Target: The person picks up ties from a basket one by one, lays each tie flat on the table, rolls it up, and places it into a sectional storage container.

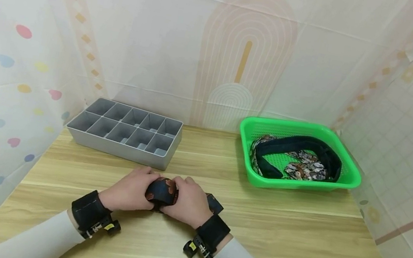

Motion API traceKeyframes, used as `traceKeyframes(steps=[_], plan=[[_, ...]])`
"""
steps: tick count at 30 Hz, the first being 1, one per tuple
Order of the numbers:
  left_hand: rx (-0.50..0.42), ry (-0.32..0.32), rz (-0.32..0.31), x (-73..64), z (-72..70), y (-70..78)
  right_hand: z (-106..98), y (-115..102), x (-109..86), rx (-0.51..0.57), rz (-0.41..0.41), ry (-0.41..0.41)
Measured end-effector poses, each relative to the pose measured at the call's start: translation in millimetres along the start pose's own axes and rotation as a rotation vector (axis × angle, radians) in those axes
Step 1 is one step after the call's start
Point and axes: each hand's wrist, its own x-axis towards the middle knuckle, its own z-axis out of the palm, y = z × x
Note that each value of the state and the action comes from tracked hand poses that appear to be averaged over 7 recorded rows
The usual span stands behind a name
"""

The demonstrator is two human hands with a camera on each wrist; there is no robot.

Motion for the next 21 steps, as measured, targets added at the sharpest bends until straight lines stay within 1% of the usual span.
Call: traceKeyframes(steps=[3, 7, 11, 15, 18, 21], plan=[[0.016, 0.006, 0.017, 0.6, 0.8, 1.6, -1.1, -1.6, -0.2, 0.072, -0.032, 0.021], [0.004, 0.007, 0.024, 0.5, 0.8, 3.8, -2.3, -2.3, -1.5, 0.136, -0.053, 0.056], [-0.020, -0.006, 0.001, 0.3, 0.8, 3.3, -4.5, -2.2, -2.2, 0.159, -0.032, 0.071], [-0.045, -0.023, -0.014, 0.7, -2.9, 2.3, -7.0, -1.3, -1.6, 0.170, -0.009, 0.076], [-0.062, -0.019, -0.023, 1.2, -5.8, 2.6, -9.3, 0.2, -0.4, 0.168, 0.004, 0.075], [-0.077, 0.004, -0.030, 1.7, -6.5, 3.2, -10.8, 3.1, 1.1, 0.171, 0.010, 0.069]])
